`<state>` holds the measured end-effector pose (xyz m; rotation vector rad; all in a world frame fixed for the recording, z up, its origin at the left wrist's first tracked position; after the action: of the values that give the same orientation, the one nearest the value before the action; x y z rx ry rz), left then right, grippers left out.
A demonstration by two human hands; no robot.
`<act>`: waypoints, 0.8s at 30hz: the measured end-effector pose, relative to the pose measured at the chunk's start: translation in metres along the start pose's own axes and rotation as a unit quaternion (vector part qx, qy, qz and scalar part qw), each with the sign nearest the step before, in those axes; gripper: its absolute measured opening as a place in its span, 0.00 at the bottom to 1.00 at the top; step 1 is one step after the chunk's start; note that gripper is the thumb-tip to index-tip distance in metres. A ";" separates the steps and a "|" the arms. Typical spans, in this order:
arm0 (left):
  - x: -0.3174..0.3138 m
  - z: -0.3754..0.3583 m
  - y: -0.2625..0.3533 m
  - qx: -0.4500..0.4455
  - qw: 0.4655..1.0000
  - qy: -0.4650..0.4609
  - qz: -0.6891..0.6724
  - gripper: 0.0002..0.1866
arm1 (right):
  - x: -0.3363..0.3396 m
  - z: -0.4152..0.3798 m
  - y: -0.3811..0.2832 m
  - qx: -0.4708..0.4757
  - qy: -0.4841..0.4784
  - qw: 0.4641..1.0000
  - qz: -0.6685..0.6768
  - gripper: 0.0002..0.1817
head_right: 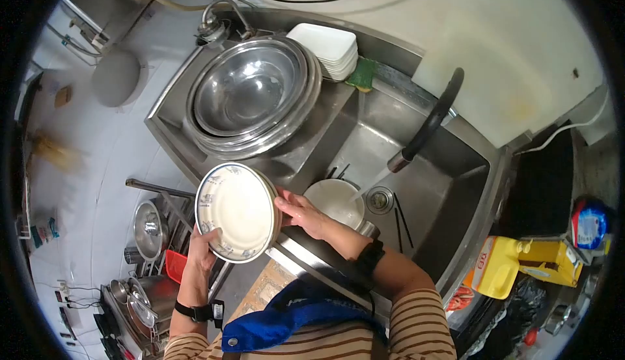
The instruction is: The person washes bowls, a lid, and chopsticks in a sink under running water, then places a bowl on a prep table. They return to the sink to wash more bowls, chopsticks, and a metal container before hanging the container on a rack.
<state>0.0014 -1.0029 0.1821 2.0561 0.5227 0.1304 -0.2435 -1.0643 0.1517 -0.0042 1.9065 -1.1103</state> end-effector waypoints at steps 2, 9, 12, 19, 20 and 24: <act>-0.002 -0.002 -0.002 -0.031 0.998 0.054 0.011 0.25 | 0.000 0.000 -0.001 0.007 -0.015 1.000 0.011 0.35; 0.019 0.040 0.009 -0.097 0.988 0.071 0.099 0.18 | 0.018 0.031 0.027 0.001 0.010 0.996 0.088 0.30; 0.022 0.047 0.008 -0.084 0.991 0.075 0.078 0.16 | 0.082 -0.002 0.062 -0.193 0.237 0.950 -0.054 0.22; 0.037 0.055 0.009 -0.104 0.982 0.088 0.129 0.21 | 0.232 -0.132 0.163 -0.315 0.447 0.837 -0.006 0.27; 0.031 0.048 0.015 -0.122 0.974 0.108 0.155 0.23 | 0.236 -0.125 0.169 -0.293 0.437 0.848 0.068 0.29; 0.015 0.015 0.042 -0.267 0.898 0.165 0.309 0.26 | 0.230 -0.110 0.178 -0.310 0.390 0.867 0.015 0.29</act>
<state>0.0327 -1.0267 0.2076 1.5853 -0.0049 0.9116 -0.3853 -0.9758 -0.1108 0.1354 2.9132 -0.4284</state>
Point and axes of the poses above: each hand's wrist, its own z-axis towards the middle knuckle, its own x-axis out of the back of the hand, y = z × x, the point moved 5 cm from there along z, towards the middle knuckle, and after that the axes turned 3 degrees about z, right-handed, at the moved point
